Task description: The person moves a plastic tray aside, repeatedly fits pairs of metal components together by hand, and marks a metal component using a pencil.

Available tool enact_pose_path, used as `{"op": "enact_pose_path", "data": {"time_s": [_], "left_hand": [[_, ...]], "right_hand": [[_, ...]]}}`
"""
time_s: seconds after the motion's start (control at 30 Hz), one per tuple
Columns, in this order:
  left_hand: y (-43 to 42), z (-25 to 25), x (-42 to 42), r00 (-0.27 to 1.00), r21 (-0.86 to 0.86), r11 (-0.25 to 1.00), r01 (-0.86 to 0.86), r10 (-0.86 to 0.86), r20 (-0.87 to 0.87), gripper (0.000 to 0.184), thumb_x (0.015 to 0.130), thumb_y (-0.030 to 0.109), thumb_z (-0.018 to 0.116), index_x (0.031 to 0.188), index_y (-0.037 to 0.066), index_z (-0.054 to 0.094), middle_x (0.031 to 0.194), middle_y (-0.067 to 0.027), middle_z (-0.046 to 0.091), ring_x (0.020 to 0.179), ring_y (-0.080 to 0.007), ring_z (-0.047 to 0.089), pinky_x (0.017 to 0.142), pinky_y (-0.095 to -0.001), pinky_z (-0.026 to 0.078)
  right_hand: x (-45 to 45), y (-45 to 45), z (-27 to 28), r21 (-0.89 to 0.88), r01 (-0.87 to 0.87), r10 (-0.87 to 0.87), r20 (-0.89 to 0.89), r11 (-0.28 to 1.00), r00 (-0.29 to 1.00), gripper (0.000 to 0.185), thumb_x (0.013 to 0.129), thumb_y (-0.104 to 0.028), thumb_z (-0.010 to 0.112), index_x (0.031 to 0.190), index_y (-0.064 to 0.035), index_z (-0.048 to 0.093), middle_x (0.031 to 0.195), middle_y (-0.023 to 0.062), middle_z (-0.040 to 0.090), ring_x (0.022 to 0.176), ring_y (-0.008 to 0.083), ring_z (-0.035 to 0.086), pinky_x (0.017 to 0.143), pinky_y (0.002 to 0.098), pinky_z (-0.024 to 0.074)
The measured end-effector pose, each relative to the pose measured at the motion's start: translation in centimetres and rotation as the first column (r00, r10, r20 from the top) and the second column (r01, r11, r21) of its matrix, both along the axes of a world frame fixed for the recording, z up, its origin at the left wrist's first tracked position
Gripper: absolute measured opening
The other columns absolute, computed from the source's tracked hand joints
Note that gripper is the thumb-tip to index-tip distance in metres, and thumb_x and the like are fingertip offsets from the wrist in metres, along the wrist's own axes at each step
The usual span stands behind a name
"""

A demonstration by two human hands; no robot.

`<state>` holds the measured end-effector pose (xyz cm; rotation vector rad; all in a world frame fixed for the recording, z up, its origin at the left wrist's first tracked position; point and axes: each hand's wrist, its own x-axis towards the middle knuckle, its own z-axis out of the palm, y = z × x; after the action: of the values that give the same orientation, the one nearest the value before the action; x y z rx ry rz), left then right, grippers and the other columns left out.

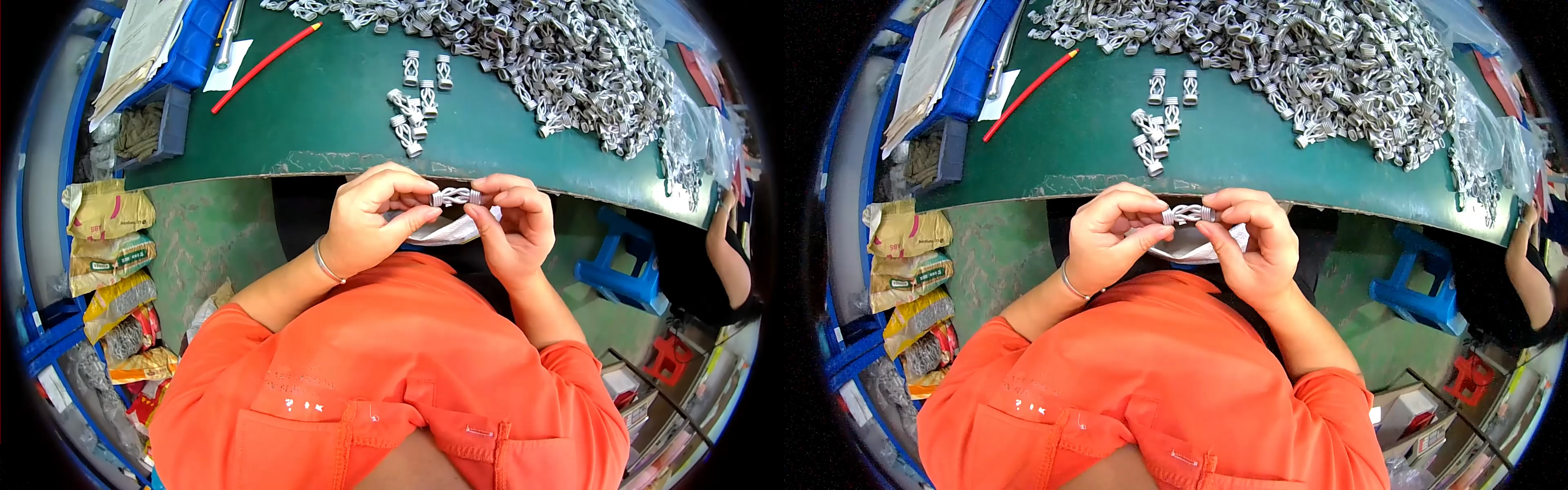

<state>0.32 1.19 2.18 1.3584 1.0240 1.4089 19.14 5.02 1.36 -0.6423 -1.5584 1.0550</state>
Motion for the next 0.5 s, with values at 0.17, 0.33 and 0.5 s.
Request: {"op": "enact_pose_path", "data": {"time_s": [0.17, 0.33, 0.5], "left_hand": [[-0.5, -0.7, -0.4, 0.973, -0.025, 0.998, -0.049, 0.042, -0.227, 0.028, 0.073, -0.010, 0.070, 0.100, -0.003, 0.062, 0.088, -0.0083, 0.060, 0.074, -0.0096, 0.060, 0.062, -0.0201, 0.048], [-0.5, -0.2, -0.7, 0.956, -0.027, 0.996, -0.082, 0.071, -0.285, 0.024, 0.074, -0.007, 0.070, 0.096, -0.003, 0.063, 0.088, -0.0074, 0.059, 0.071, -0.0090, 0.058, 0.061, -0.0206, 0.048], [0.1, 0.4, -0.7, 0.931, 0.093, 0.984, -0.153, 0.175, -0.319, 0.022, 0.076, -0.007, 0.069, 0.096, -0.004, 0.062, 0.092, -0.0082, 0.058, 0.072, -0.0098, 0.059, 0.062, -0.0207, 0.050]], "right_hand": [[-0.5, 1.3, 1.6, 0.257, 0.008, -0.093, 0.323, 0.966, 0.942, 0.019, 0.070, 0.007, 0.070, 0.084, -0.0012, 0.060, 0.092, 0.0133, 0.063, 0.080, 0.0257, 0.060, 0.070, 0.0314, 0.0486], [-3.7, 4.6, 1.9, 0.418, 0.070, -0.258, 0.412, 0.906, 0.874, 0.017, 0.072, 0.002, 0.069, 0.087, -0.0029, 0.061, 0.088, 0.0098, 0.059, 0.079, 0.0280, 0.055, 0.069, 0.0347, 0.0451], [-6.9, 6.9, 1.1, 0.432, 0.104, -0.350, 0.542, 0.896, 0.764, 0.023, 0.070, -0.015, 0.074, 0.086, -0.0044, 0.062, 0.085, 0.0083, 0.056, 0.079, 0.0282, 0.054, 0.068, 0.0382, 0.0439]]}}
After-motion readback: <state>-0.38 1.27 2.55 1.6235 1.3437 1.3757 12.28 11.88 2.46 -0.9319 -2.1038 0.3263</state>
